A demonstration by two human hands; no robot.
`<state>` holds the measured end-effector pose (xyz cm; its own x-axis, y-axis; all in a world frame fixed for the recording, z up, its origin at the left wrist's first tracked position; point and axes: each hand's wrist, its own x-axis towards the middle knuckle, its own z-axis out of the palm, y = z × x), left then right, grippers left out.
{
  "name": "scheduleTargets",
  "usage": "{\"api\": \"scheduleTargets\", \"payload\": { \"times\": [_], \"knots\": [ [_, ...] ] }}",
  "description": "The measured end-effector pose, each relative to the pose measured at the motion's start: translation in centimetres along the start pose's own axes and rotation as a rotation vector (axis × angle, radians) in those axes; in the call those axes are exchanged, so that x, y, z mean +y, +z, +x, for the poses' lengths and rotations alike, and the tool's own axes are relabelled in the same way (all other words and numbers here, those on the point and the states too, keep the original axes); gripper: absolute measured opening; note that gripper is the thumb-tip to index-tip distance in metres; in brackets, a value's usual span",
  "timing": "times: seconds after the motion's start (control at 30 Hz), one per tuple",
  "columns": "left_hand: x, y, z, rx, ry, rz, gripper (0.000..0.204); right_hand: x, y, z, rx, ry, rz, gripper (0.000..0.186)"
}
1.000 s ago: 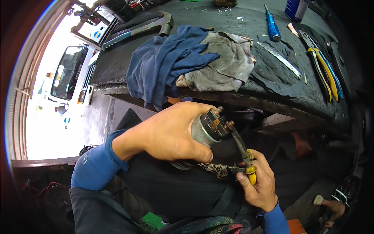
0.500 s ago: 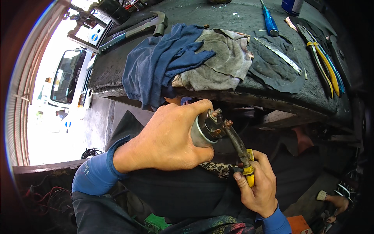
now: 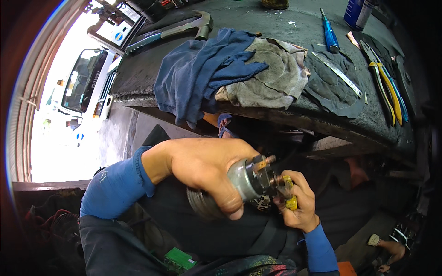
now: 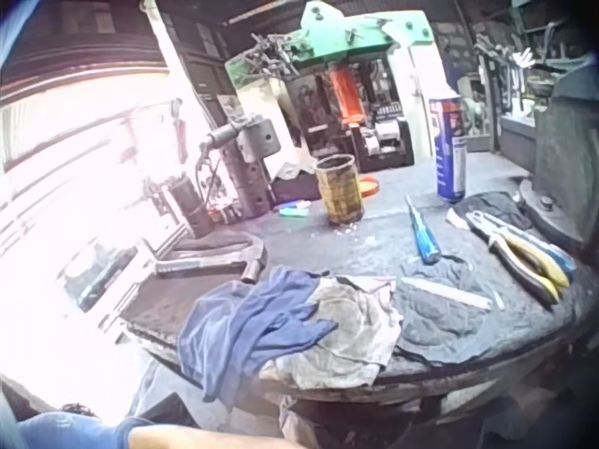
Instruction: The person uses pliers to manipulate a small cylindrical mechanical part on a workbench. They repeatedly grip and adjust the part, occasionally wiping it with a cloth. The task continues throughout the clip with no visible completion.
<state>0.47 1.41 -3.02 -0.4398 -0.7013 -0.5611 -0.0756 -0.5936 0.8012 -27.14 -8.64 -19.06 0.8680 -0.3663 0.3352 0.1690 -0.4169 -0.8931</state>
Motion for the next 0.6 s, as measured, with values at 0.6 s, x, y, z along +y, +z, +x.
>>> {"api": "scheduleTargets", "payload": {
  "times": [0.6],
  "knots": [
    [-0.1, 2.4, 0.5, 0.768, 0.126, 0.623, 0.043, -6.1, -0.4, -1.2, 0.027, 0.351, -0.173, 0.039]
  ]
}}
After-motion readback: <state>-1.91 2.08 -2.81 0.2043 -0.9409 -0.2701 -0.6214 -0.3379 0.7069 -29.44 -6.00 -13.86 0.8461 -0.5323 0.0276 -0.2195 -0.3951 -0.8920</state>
